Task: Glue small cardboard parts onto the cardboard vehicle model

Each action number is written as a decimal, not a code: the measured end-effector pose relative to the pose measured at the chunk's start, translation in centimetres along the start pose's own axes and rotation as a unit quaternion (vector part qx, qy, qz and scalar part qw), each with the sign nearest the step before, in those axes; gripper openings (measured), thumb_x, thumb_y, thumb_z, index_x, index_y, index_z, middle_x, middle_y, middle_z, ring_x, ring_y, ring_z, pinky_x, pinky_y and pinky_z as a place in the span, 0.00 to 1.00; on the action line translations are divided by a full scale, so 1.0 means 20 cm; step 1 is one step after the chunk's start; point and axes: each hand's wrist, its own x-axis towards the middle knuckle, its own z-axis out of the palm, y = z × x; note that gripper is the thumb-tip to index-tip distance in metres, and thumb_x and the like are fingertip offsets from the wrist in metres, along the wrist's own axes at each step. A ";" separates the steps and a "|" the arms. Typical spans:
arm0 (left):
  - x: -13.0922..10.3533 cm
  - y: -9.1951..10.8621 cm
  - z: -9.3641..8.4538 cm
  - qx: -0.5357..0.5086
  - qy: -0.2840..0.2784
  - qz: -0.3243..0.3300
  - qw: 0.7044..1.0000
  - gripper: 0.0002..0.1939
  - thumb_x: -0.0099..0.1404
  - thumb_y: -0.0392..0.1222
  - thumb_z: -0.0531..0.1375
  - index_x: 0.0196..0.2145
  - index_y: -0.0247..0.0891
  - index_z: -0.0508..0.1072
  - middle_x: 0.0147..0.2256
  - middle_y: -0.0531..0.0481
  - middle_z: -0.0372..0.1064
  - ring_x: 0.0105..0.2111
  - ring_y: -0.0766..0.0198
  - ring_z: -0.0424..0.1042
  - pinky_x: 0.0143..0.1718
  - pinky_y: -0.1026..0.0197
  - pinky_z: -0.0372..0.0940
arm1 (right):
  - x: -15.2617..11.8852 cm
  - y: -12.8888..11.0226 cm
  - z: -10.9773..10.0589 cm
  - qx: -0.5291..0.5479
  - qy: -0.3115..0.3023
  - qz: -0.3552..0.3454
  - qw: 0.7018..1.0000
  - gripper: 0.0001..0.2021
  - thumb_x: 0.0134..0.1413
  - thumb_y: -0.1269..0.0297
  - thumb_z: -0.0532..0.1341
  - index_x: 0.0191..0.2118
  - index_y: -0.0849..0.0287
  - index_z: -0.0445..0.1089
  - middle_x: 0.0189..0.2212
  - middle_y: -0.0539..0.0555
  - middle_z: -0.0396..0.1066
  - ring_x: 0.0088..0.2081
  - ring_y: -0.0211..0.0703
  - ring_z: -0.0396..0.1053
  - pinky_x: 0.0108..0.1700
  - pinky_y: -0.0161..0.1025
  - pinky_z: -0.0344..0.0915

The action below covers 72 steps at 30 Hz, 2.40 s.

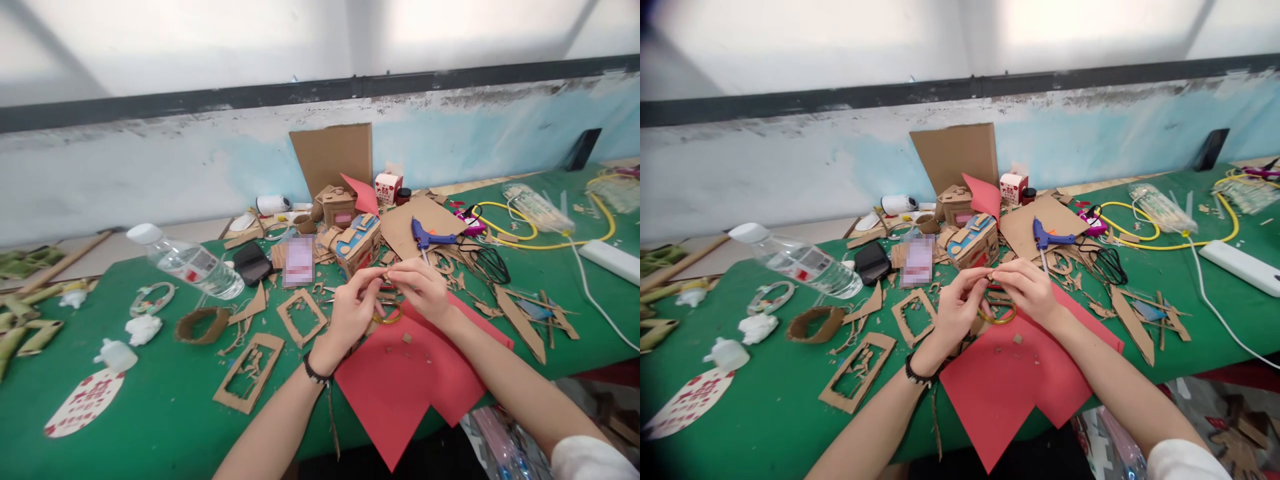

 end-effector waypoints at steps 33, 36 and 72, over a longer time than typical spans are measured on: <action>0.08 0.00 -0.02 -0.203 0.012 -0.094 0.975 0.28 0.60 0.61 0.79 0.46 0.34 0.83 0.36 0.42 0.86 0.17 0.66 0.76 0.20 0.65 0.70 | 0.02 0.38 -0.27 -0.452 -0.323 0.300 0.775 0.24 0.74 0.67 0.53 0.71 0.64 0.65 0.65 0.72 0.73 0.64 0.68 0.69 0.68 0.64 0.59; 0.09 -0.02 -0.02 -0.272 0.017 -0.125 0.954 0.29 0.58 0.64 0.79 0.44 0.35 0.85 0.39 0.41 0.87 0.16 0.71 0.73 0.18 0.68 0.67 | 0.04 0.39 -0.24 -0.458 -0.341 0.312 0.760 0.23 0.74 0.66 0.55 0.70 0.64 0.65 0.64 0.73 0.73 0.62 0.66 0.70 0.64 0.60 0.61; 0.08 0.05 -0.03 -0.328 0.058 -0.150 0.931 0.27 0.54 0.50 0.84 0.46 0.37 0.83 0.54 0.41 0.85 0.42 0.59 0.87 0.38 0.64 0.82 | 0.05 0.06 -0.14 0.282 -0.049 0.427 0.858 0.21 0.64 0.38 0.71 0.43 0.53 0.78 0.33 0.50 0.77 0.25 0.40 0.70 0.33 0.42 0.71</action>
